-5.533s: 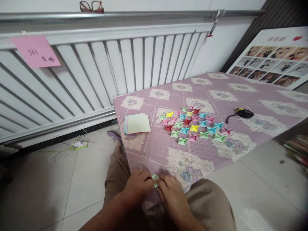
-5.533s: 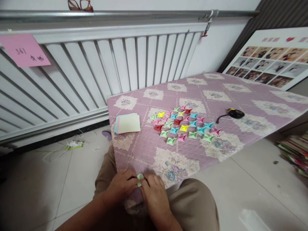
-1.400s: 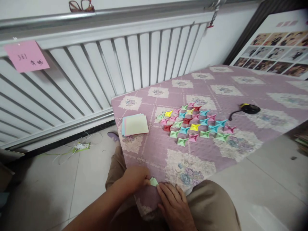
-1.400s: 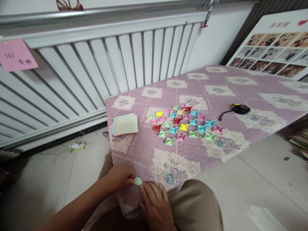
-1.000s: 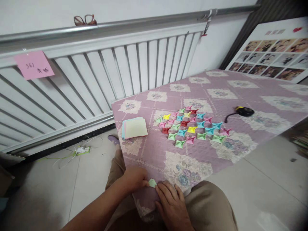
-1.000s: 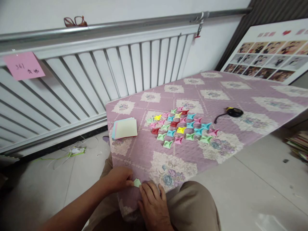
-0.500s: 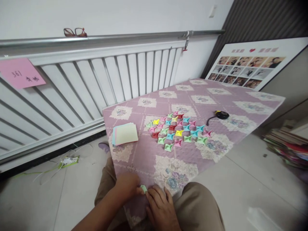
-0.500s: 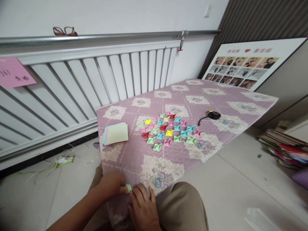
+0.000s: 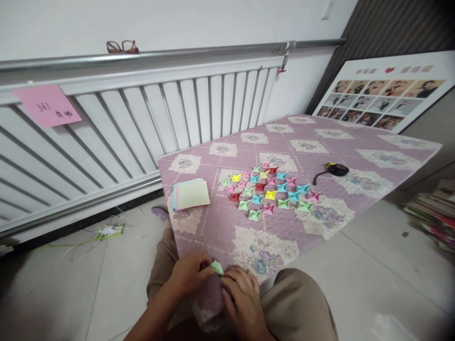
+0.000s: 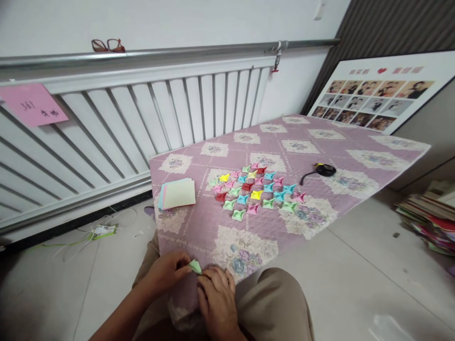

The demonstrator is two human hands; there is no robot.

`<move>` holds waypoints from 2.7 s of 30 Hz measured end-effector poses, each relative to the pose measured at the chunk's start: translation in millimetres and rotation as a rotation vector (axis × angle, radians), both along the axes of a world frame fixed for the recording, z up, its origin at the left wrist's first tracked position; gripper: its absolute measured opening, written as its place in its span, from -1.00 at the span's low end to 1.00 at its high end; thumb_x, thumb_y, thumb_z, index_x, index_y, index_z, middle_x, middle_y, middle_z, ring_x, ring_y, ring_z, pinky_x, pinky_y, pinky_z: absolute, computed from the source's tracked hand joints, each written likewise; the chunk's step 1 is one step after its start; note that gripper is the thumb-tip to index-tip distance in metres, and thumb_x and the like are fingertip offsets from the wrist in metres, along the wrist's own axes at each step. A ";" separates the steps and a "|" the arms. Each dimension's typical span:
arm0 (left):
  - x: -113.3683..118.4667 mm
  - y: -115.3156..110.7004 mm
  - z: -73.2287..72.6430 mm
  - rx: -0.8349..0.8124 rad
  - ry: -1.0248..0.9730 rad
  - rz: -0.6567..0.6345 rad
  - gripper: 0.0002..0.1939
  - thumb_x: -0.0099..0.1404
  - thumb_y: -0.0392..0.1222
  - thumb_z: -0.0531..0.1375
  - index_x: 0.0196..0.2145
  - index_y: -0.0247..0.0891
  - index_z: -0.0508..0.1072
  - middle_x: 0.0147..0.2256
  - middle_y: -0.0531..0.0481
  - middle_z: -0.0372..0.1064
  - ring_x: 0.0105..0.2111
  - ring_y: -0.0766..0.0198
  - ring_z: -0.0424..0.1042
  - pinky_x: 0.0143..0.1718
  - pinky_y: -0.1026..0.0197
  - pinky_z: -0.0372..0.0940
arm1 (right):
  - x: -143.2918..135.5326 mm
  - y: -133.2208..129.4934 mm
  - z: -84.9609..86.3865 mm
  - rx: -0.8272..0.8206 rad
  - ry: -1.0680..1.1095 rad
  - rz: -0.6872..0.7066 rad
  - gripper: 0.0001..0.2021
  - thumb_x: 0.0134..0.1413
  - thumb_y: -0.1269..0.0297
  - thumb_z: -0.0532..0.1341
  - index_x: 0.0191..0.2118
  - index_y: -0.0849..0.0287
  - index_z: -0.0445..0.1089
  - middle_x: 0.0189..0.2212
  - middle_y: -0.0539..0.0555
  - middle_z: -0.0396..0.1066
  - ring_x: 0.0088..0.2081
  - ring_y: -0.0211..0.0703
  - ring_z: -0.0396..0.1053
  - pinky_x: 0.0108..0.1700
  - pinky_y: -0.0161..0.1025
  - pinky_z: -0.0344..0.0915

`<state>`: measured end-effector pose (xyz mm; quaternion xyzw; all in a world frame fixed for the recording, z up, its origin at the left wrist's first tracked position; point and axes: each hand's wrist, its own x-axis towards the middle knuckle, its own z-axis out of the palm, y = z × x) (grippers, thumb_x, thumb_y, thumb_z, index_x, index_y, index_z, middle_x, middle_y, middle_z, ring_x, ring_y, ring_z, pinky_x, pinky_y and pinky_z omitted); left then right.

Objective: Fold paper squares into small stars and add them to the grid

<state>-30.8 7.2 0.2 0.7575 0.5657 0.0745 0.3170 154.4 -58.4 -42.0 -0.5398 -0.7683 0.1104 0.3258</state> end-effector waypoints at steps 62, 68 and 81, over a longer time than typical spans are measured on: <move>6.6 -22.3 -30.8 0.224 -0.539 0.357 -0.88 0.17 -0.36 0.05 -0.47 -0.20 0.28 -0.34 0.02 0.45 -0.32 0.29 0.41 -0.25 0.29 0.25 | 5.1 39.5 9.6 -0.371 0.670 -0.078 -0.73 0.19 0.03 0.03 -0.39 0.09 0.23 -0.47 0.01 0.40 -0.37 -0.14 0.38 -0.30 -0.25 0.28; 9.3 -21.7 -30.6 0.247 -0.402 0.276 -0.87 0.19 -0.37 0.05 -0.43 -0.22 0.35 -0.35 0.03 0.44 -0.31 0.26 0.39 -0.22 0.23 0.21 | 6.2 44.6 5.1 -0.449 0.707 -0.135 -0.67 0.07 -0.07 0.11 -0.43 0.11 0.28 -0.54 -0.01 0.36 -0.45 -0.15 0.33 -0.38 -0.27 0.27; 15.5 -25.1 -34.2 0.336 -0.155 0.204 -0.80 0.17 -0.38 0.10 -0.26 -0.18 0.40 -0.32 0.06 0.42 -0.27 0.21 0.37 -0.20 0.16 0.15 | 11.2 53.0 12.0 -0.032 0.242 -0.068 -0.87 0.04 0.26 0.15 -0.28 0.08 0.41 -0.12 0.16 0.36 -0.02 0.04 0.29 0.01 0.03 0.23</move>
